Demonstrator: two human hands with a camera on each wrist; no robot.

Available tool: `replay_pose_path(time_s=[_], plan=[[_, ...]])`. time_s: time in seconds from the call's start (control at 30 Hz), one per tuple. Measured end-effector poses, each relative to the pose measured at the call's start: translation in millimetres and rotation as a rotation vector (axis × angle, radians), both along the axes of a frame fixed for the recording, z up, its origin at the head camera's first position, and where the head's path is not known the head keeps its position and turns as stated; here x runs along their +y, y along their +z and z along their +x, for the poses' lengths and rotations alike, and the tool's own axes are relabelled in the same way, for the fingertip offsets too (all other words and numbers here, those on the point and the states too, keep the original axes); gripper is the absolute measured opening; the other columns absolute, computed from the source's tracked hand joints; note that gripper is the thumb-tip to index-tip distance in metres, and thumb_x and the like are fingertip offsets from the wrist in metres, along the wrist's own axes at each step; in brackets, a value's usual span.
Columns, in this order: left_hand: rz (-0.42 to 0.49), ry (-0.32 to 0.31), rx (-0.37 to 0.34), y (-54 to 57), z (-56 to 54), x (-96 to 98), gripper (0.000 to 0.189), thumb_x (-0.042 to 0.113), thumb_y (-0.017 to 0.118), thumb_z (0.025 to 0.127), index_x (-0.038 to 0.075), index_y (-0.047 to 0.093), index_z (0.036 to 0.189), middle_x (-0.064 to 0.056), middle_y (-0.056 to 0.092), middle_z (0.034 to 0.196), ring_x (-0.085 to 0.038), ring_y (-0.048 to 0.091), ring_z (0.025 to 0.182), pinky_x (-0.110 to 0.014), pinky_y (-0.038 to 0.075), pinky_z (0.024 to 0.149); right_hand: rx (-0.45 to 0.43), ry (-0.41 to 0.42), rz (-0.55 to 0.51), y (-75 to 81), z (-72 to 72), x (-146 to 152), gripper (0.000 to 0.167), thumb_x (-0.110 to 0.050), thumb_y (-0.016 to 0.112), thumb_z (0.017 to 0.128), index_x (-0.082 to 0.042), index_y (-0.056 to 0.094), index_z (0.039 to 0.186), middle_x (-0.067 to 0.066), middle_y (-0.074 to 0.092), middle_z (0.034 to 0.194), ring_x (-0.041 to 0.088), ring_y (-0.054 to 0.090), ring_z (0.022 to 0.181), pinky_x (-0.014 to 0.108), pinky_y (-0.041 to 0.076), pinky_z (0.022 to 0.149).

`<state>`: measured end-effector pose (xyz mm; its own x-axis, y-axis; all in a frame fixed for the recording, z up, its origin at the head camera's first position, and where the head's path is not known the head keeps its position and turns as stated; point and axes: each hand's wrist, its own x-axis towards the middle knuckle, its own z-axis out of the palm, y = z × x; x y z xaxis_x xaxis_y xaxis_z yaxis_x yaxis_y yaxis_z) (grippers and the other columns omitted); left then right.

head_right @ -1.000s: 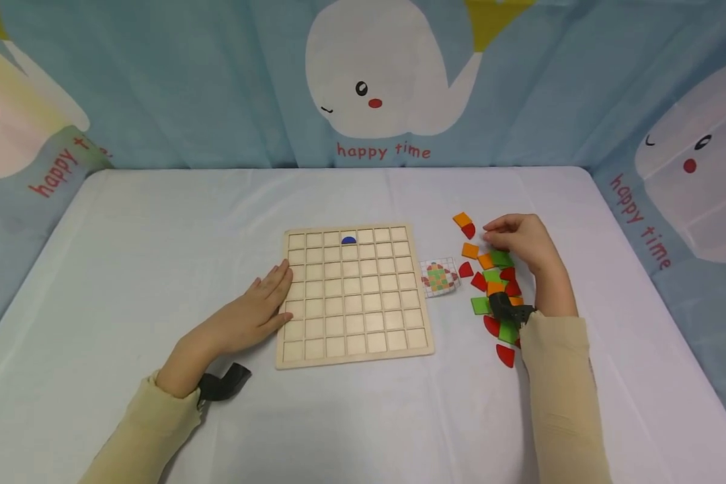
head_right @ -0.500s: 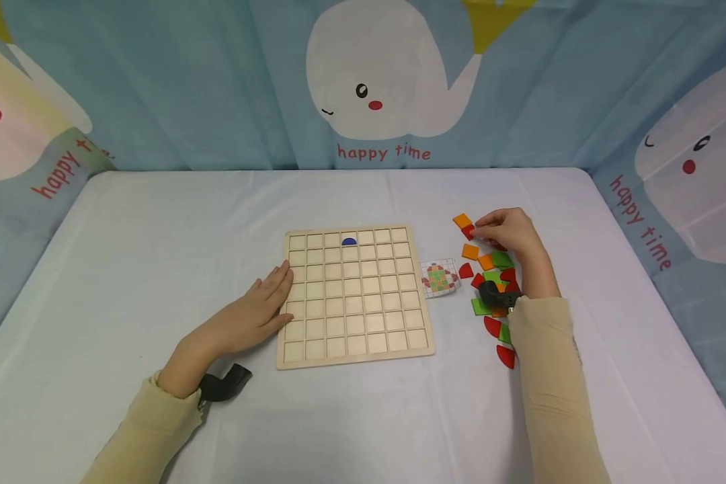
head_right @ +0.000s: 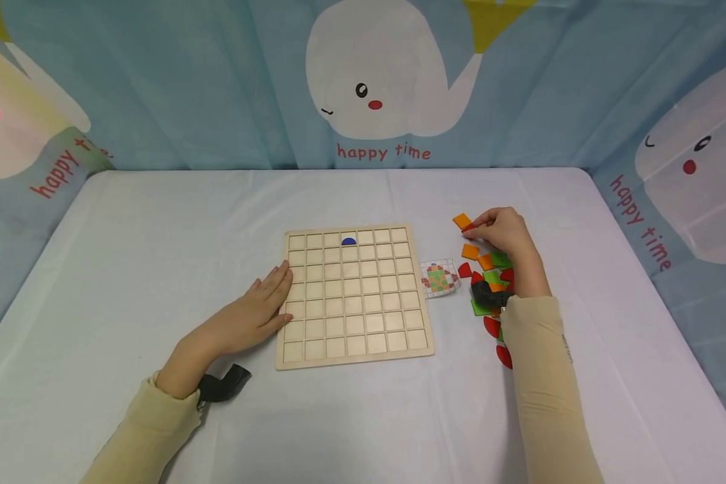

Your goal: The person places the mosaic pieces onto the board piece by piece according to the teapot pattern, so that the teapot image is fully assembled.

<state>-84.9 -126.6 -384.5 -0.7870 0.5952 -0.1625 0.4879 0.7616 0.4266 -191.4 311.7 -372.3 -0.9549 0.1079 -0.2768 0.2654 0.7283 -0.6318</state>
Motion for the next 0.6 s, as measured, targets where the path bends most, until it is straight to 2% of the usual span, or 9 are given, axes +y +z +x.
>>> replay_pose_path(time_s=[0.17,0.3,0.43,0.6], plan=[[-0.001,0.004,-0.001,-0.4,0.4,-0.2,0.069,0.023,0.048,0.099,-0.011,0.012,0.146,-0.024,0.005,0.154,-0.036,0.007,0.142,-0.054,0.014,0.111,0.015,0.031,0.005,-0.9,1.8,0.4,0.038,-0.026,0.07,0.086,0.005,0.06,0.105,0.008,0.061,0.086,0.023,0.048,0.076,0.023,0.043,0.06],[0.006,0.005,-0.002,-1.9,0.2,-0.2,0.068,0.023,0.049,0.099,-0.011,0.012,0.146,-0.024,0.005,0.154,-0.036,0.007,0.142,-0.054,0.014,0.111,0.031,0.058,-0.003,-1.3,3.6,1.0,0.039,-0.025,0.071,0.086,0.005,0.058,0.107,0.011,0.063,0.091,0.024,0.051,0.08,0.022,0.044,0.063],[0.001,0.004,-0.007,-2.7,0.6,-0.9,0.069,0.024,0.048,0.099,-0.011,0.012,0.146,-0.023,0.004,0.154,-0.036,0.006,0.142,-0.053,0.013,0.111,0.049,0.076,-0.009,1.3,6.5,-0.1,0.037,-0.022,0.072,0.085,0.005,0.057,0.105,0.011,0.061,0.089,0.024,0.051,0.078,0.023,0.045,0.062],[0.0,0.001,-0.009,-2.2,0.9,-0.9,0.069,0.025,0.048,0.099,-0.01,0.012,0.146,-0.023,0.003,0.155,-0.035,0.005,0.142,-0.053,0.013,0.111,0.094,0.052,0.008,7.5,12.0,2.2,0.033,-0.02,0.071,0.086,0.005,0.059,0.103,0.009,0.061,0.085,0.025,0.05,0.08,0.021,0.045,0.063]])
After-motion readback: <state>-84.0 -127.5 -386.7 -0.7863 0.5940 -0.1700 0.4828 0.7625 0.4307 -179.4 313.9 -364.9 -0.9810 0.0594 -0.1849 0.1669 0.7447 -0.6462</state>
